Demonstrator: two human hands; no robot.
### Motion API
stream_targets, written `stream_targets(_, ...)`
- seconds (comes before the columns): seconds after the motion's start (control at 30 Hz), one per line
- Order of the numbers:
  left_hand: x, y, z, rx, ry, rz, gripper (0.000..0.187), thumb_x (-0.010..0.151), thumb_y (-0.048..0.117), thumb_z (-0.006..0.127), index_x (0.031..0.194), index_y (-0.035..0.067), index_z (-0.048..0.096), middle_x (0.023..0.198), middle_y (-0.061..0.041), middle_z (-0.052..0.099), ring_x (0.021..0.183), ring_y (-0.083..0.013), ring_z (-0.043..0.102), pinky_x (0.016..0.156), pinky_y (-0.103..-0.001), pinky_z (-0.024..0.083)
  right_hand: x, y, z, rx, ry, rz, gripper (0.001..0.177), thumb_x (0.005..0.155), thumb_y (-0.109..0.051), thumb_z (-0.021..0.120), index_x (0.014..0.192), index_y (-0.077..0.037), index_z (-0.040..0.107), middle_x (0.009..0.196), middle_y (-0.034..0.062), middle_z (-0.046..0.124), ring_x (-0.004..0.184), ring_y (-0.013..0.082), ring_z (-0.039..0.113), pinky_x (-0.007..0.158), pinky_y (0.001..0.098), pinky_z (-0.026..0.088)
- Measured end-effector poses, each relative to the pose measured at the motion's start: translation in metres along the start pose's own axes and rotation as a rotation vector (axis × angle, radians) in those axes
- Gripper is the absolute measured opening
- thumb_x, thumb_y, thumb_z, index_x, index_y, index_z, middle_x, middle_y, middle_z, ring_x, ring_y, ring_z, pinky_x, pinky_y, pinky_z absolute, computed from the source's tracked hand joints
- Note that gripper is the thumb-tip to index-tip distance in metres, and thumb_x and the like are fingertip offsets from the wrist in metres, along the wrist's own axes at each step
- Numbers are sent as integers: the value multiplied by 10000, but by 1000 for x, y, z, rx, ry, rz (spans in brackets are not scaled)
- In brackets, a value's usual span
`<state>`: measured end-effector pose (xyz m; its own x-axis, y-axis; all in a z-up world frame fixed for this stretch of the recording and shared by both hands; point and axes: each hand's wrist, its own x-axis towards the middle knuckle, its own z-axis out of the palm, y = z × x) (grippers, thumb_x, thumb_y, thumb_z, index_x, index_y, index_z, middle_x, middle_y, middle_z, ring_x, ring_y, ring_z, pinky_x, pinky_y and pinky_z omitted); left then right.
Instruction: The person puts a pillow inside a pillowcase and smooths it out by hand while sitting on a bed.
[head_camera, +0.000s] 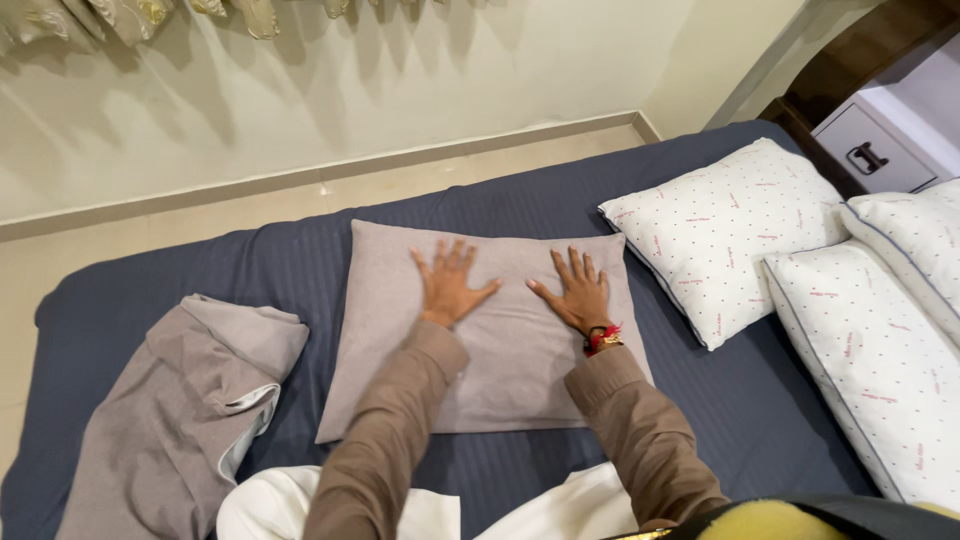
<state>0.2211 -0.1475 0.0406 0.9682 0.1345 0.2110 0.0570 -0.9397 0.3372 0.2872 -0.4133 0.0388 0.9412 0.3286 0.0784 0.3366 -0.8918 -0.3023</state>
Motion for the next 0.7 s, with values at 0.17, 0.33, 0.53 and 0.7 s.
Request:
stream_targets(0.17, -5, -82, -42, -26, -109, -181, 1079, 739, 899, 535, 1557, 208, 401, 1693, -36, 213, 1566, -326, 56, 1139, -780, -96, -16, 22, -10, 7, 60, 5, 977, 836, -839, 456, 1614, -265, 315, 1692, 118, 204, 1567, 343, 124, 1196, 668, 39)
stream_targets(0.33, -12, -92, -21, -139, -60, -244, 1083, 743, 877, 535, 1586, 225, 340, 1699, -40, 184, 1572, -311, 27, 1121, -785, -95, -15, 19, 3, 25, 170, 21, 931, 866, -785, 508, 1615, -258, 335, 1712, 144, 165, 1575, 377, 76, 1196, 689, -4)
stream_targets(0.53, 2, -101, -6, -126, 8, -246, 1098, 764, 871, 531, 1599, 190, 318, 1702, -65, 183, 1578, -310, 27, 1114, -795, -89, 2, 16, 10, 86, 150, 80, 904, 871, -761, 508, 1613, -283, 314, 1719, 125, 147, 1584, 365, 53, 1209, 668, 17)
stream_targets(0.7, -10, -94, -20, -103, -84, -244, 1124, 760, 894, 500, 1607, 186, 291, 1709, -51, 161, 1576, -290, 21, 1146, -770, -93, -13, 33, 6, 117, 64, 62, 920, 884, -769, 474, 1632, -283, 246, 1730, 131, 100, 1590, 359, 26, 1201, 666, 58)
